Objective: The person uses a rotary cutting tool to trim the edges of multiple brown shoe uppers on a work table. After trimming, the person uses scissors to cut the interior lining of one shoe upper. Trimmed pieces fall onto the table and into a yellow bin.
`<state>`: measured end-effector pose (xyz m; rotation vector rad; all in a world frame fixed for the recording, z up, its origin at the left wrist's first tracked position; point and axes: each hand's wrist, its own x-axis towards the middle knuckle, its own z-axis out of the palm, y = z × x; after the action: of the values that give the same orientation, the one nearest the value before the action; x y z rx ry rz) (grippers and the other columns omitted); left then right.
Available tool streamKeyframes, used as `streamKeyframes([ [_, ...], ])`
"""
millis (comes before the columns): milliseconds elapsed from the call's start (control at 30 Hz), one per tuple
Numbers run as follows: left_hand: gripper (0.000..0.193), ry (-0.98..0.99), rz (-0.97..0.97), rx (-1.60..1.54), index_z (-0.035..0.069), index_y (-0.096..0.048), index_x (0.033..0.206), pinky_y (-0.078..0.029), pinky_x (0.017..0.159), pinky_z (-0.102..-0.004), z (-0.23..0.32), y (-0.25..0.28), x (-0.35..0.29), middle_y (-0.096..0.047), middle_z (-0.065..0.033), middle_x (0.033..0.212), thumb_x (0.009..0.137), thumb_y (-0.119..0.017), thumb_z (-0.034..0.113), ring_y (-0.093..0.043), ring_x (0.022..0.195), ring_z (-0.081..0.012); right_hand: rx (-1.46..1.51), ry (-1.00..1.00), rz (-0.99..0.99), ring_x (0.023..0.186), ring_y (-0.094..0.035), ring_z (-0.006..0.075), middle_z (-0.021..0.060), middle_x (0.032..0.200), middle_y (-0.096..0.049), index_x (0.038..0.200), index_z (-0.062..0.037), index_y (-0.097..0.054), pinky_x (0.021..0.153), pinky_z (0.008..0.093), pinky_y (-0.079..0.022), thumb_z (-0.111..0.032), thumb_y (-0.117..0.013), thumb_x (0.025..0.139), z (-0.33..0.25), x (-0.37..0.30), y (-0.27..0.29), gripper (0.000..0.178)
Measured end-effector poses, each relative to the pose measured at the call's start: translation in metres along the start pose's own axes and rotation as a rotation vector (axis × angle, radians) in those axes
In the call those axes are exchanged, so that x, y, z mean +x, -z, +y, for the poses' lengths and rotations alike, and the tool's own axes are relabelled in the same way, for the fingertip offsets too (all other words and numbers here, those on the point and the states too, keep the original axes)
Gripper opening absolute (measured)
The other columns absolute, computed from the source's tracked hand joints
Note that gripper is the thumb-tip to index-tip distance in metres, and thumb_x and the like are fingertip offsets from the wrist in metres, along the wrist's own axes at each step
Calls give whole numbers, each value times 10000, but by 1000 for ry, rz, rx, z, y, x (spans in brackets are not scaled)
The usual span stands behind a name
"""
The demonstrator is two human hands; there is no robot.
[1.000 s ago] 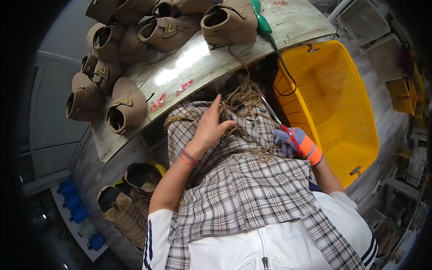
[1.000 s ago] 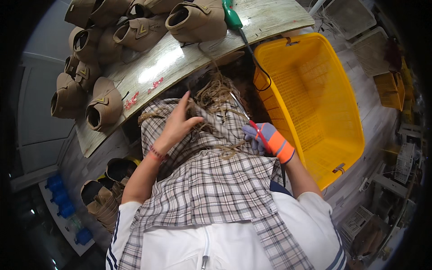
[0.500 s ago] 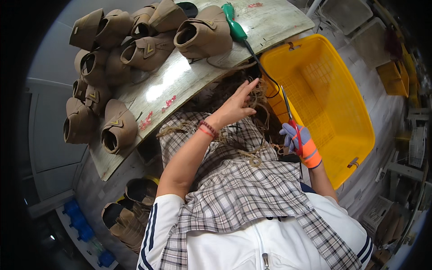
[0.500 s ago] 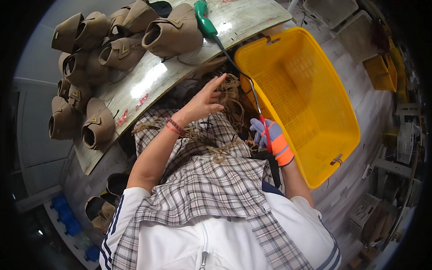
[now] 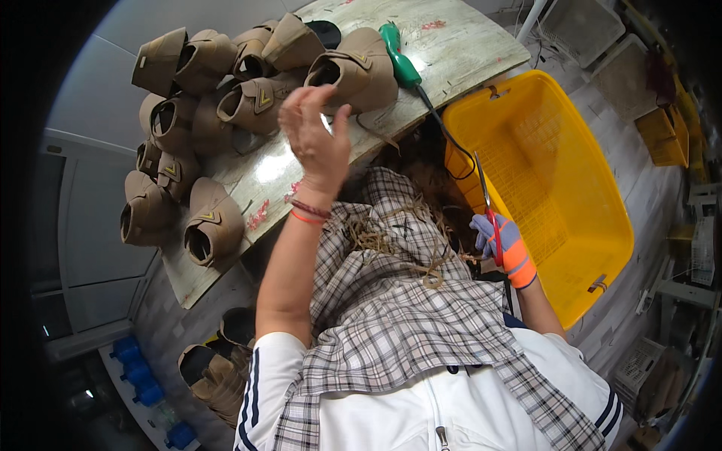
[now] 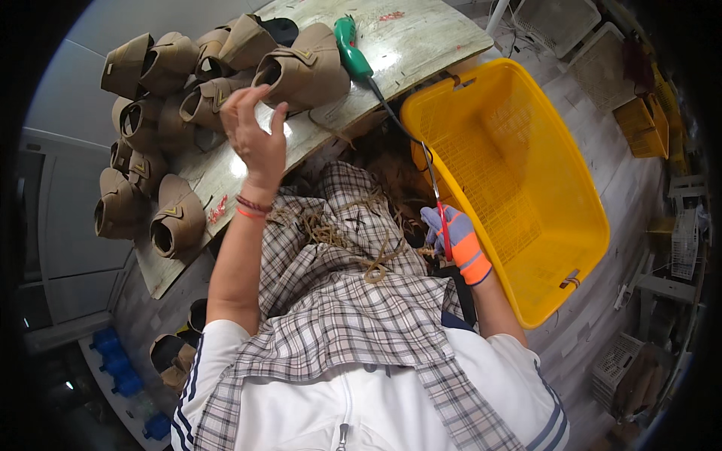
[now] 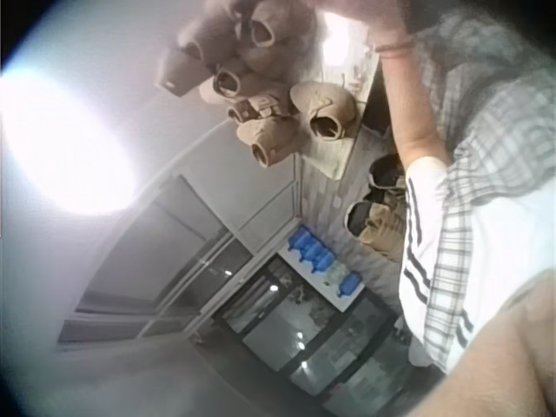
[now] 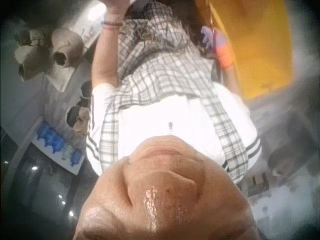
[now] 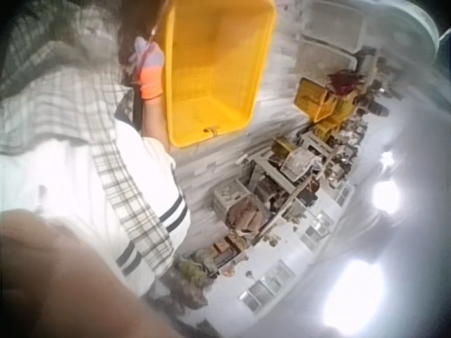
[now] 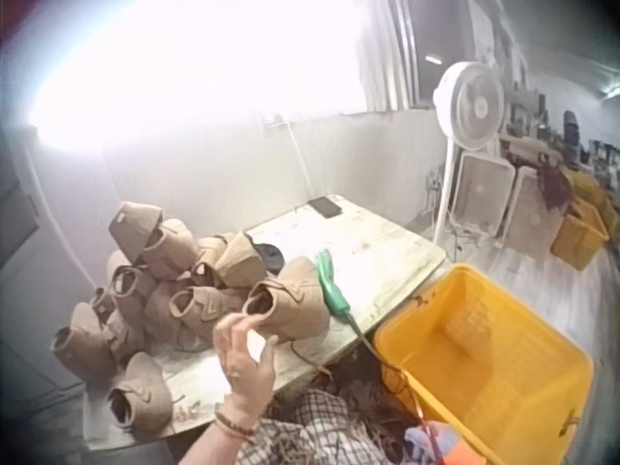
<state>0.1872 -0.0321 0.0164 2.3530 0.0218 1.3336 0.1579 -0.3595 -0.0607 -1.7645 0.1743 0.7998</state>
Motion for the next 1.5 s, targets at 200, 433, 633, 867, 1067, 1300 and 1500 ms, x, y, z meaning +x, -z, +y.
streamKeyframes([
  [200,213,-43,-172,94,70,-652,754,-411,881,-368,-82,7,45,-600,-41,994,624,-811,126,-549,989,-240,-56,25,3,436,-509,139,64,590,-577,904,-6,-640,418,260,-393,-388,-603,924,1,6,-2,384],
  [433,277,842,458,-1348,5,-628,1173,-402,1032,-459,-79,136,54,-611,-159,1237,941,-538,126,-551,1191,-306,72,255,63,487,-451,71,-14,636,-532,977,-48,-602,455,216,-347,-284,-619,934,-5,17,-1,240],
  [633,310,1305,468,-1496,-29,-608,1144,-367,1067,-480,-41,231,-97,-618,-198,1176,920,-546,177,-566,1112,-342,-720,908,49,767,-582,298,135,819,-577,1042,-18,-567,657,364,-475,-222,-761,778,-86,8,-31,386],
  [867,338,1750,672,-1249,-3,-618,1090,-431,973,-407,47,237,-212,-643,-129,1021,968,-531,300,-584,933,-253,-1040,1256,-465,896,-609,316,122,955,-649,998,-74,-616,791,387,-495,-227,-755,722,-89,42,-120,346],
  [1067,384,1789,864,-1111,-30,-587,1123,-497,911,-399,65,222,-233,-619,-134,1018,1015,-418,298,-592,943,-250,-1219,1326,-586,862,-592,291,105,879,-625,962,-103,-625,782,386,-463,-282,-769,700,-67,50,-141,349],
  [1300,317,1788,717,-1110,-3,-573,1180,-551,863,-380,38,213,-278,-633,-128,1116,999,-460,232,-628,965,-235,-1300,1322,-500,885,-592,313,111,912,-622,942,-100,-619,777,404,-479,-251,-780,674,-61,52,-152,347],
  [1500,386,1718,570,-1164,37,-577,1202,-558,855,-367,21,203,-290,-633,-85,1133,846,-719,84,-628,1018,-214,-1359,1274,-501,858,-593,319,113,893,-617,931,-104,-615,748,416,-482,-247,-775,675,-51,57,-157,334],
])
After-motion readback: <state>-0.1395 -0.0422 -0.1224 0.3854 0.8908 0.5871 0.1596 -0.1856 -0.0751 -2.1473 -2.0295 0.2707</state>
